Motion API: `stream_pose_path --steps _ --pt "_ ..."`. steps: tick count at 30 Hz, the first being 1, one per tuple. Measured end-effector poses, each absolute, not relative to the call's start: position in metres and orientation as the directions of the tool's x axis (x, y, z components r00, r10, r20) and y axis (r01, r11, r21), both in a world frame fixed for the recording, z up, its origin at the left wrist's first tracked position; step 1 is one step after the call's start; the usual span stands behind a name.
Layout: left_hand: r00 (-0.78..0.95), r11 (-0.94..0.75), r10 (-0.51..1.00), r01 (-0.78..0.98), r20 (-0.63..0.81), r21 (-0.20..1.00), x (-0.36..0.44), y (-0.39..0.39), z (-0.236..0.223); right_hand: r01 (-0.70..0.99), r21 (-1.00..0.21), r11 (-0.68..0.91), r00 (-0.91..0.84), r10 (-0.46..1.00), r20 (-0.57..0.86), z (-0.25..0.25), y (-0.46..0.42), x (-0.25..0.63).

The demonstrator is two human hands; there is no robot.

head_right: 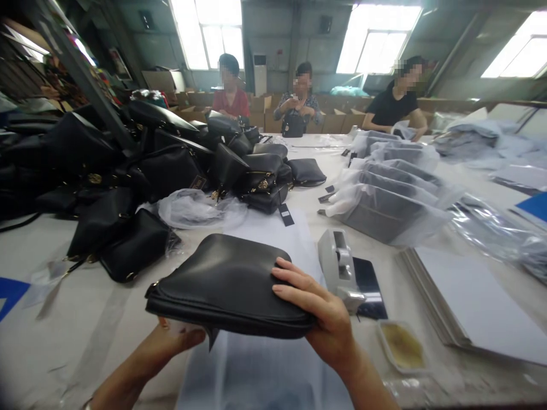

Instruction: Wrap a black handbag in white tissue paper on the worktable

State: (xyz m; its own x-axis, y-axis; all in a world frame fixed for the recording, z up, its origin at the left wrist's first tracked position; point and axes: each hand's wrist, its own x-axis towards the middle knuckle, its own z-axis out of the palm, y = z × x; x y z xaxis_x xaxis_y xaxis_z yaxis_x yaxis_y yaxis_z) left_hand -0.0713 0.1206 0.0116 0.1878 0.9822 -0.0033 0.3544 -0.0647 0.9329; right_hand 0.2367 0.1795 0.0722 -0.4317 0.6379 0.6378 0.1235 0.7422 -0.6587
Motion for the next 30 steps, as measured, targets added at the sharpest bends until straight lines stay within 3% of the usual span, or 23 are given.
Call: stream_pose_path --steps 2,5,10,12,17,20,21,23,25,26,28,30 --pt "0.218 0.056 0.973 0.112 -0.08 0.992 -0.062 0.107 0.004 0.132 -0.655 0.744 -0.418 0.641 0.644 0.069 0.177 0.238" --pt "0.253 0.246 0.946 -0.148 -0.204 0.958 -0.061 0.097 0.004 0.134 -0.616 0.776 -0.459 0.6 0.655 0.069 0.179 0.241" --pt "0.217 0.241 0.95 -0.056 -0.224 0.969 -0.084 0.111 0.032 0.173 -0.53 0.83 -0.56 0.526 0.64 0.079 0.19 0.245" --pt "0.278 0.253 0.937 -0.132 -0.209 0.958 -0.088 0.116 0.041 0.154 -0.521 0.84 -0.55 0.511 0.661 0.081 0.192 0.242" --pt "0.509 0.379 0.859 -0.574 -0.046 0.726 -0.061 0.103 0.029 0.089 -0.55 0.831 -0.461 0.523 0.716 0.077 0.187 0.227" --pt "0.563 0.453 0.827 -0.667 0.002 0.591 -0.038 0.088 0.017 0.062 -0.57 0.819 -0.431 0.537 0.725 0.073 0.184 0.222" --pt "0.581 0.465 0.814 -0.642 -0.009 0.609 -0.035 0.085 0.017 0.069 -0.565 0.822 -0.438 0.534 0.724 0.073 0.185 0.223" --pt "0.57 0.419 0.816 -0.476 -0.092 0.773 -0.039 0.084 0.026 0.117 -0.509 0.853 -0.493 0.495 0.716 0.075 0.188 0.229" --pt "0.395 0.251 0.901 -0.134 -0.181 0.959 -0.054 0.088 0.042 0.189 -0.378 0.906 -0.586 0.413 0.698 0.077 0.195 0.239" --pt "0.262 0.163 0.948 0.084 -0.18 0.983 -0.063 0.092 0.05 0.226 -0.298 0.928 -0.624 0.372 0.687 0.078 0.199 0.245" --pt "0.069 0.037 0.994 0.504 -0.083 0.863 -0.079 0.101 0.06 0.296 -0.16 0.942 -0.667 0.323 0.671 0.074 0.207 0.254" --pt "0.042 -0.037 0.999 0.779 0.006 0.626 -0.089 0.11 0.058 0.358 -0.096 0.929 -0.671 0.328 0.665 0.062 0.213 0.26"
